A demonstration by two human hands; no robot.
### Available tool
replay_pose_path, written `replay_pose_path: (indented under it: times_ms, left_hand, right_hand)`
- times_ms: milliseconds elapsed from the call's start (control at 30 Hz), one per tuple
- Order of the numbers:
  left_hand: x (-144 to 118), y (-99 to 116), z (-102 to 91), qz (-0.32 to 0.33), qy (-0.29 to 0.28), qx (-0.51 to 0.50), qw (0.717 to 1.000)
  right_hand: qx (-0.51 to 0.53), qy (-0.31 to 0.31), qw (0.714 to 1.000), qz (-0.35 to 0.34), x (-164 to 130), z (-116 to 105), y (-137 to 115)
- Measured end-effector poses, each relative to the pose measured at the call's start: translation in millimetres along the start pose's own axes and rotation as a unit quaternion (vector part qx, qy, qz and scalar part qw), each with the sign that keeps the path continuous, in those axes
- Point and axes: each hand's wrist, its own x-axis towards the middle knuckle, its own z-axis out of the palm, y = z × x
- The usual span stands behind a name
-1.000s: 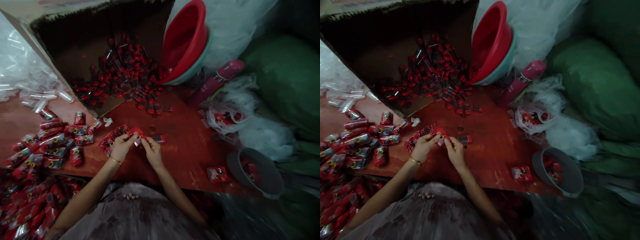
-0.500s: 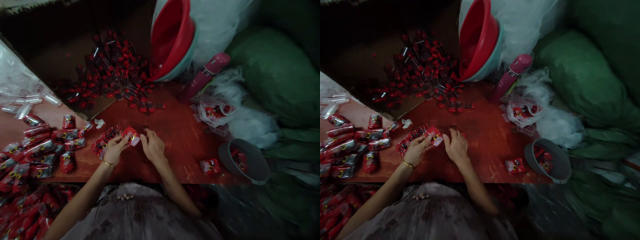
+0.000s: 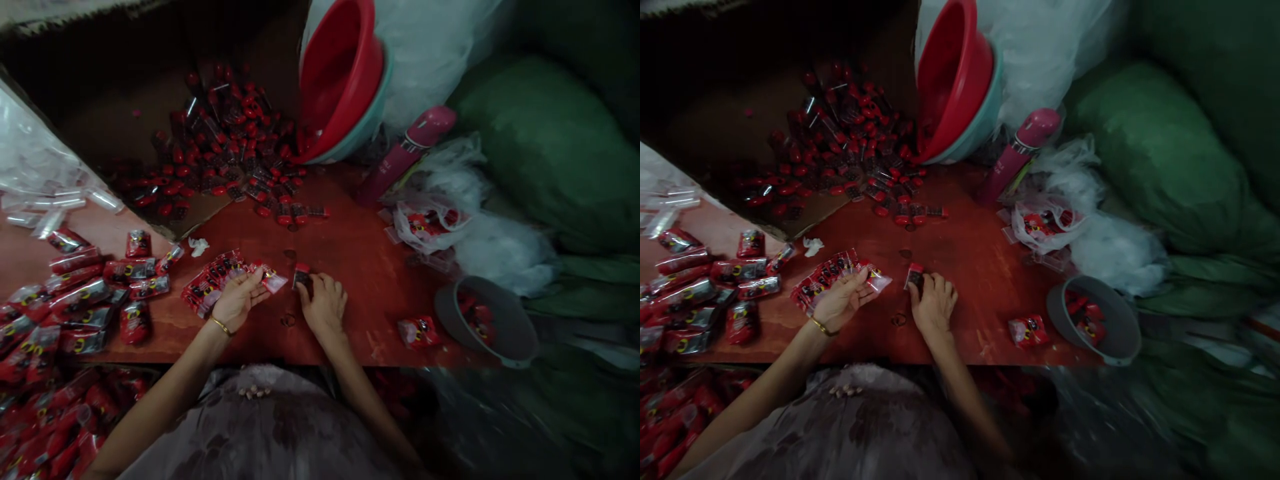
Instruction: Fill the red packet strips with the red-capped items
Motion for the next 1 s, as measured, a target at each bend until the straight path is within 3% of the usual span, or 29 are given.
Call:
replay_pose_path:
  times_ms: [233, 433, 600, 733, 800, 867, 1000]
  left_hand:
    - [-1, 1, -6.0, 0.02, 0.004, -0.001, 1.0]
    - [2, 11, -12.7, 0.043, 0.044, -0.018, 0.998]
    - [3, 18, -19.0, 0.075, 0.066, -0.029, 0.995]
    - [0, 19, -19.5, 0.062, 0.037, -0.017, 0.997]
    - [-2, 19, -19.2, 0.054, 0.026, -0.019, 0.998]
    - [-2, 19, -19.3, 0.05, 0.018, -0.026, 0.998]
    - [-1, 15, -19.1, 0.055, 0.001, -0.036, 0.998]
  right_hand:
    - [0.009, -0.008, 1.0, -0.012, 7, 3, -19]
    - [0.013, -0.02, 0.998, -0.054, -1, 4, -41]
    - [-0.004, -0.043, 0.999, -0.029, 0, 6, -65]
    - [0.011, -0.062, 0.998, -0.013, 14, 6, -60]
    - [0.074, -0.078, 0.994, -0.006, 18, 4, -47]
    - [0.203, -0.1, 0.974, 0.003, 17, -1, -31]
    - [0.451, -0.126, 0.883, 0.022, 1, -25, -9]
